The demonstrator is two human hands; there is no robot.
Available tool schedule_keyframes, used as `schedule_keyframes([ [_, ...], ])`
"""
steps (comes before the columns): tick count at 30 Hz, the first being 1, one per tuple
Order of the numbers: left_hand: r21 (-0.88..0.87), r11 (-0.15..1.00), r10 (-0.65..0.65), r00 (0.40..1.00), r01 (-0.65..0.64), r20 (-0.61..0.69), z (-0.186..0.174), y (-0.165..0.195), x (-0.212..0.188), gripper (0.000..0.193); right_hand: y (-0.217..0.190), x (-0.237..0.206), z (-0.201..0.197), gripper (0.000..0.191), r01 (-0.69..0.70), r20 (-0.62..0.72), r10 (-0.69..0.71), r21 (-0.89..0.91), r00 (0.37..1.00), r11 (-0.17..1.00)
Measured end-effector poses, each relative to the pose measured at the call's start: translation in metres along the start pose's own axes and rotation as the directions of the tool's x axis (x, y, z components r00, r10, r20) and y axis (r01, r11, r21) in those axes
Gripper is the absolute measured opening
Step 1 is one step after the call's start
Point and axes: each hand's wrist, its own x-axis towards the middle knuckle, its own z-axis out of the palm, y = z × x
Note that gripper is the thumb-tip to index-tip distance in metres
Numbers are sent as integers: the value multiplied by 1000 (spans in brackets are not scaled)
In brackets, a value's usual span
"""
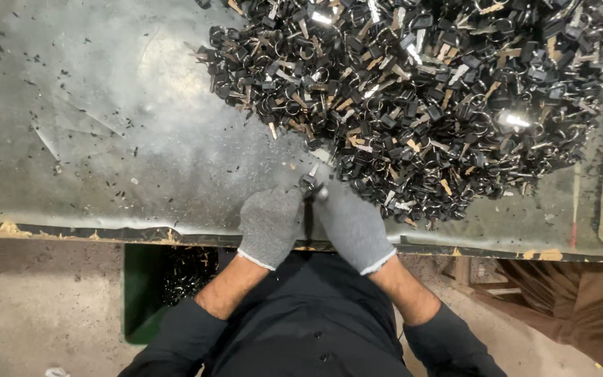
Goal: The person, wearing gray gloves, picks small black metal clips one at a time from a large pile on a work table, briefly handles each piece, and drops it into a green bin below the table edge. The sorting continues steadily across the whole episode.
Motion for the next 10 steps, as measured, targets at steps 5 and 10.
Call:
schedule_keyframes([
  [5,-212,977,-18,996,0,-83,-3,-4,-1,17,12,-14,13,37,363,-316,-392,-150,864,920],
  [10,-177,971,-161,987,163,27,-6,-5,2,24,4,-13,13,52,162,-85,-179,-174,980,971],
])
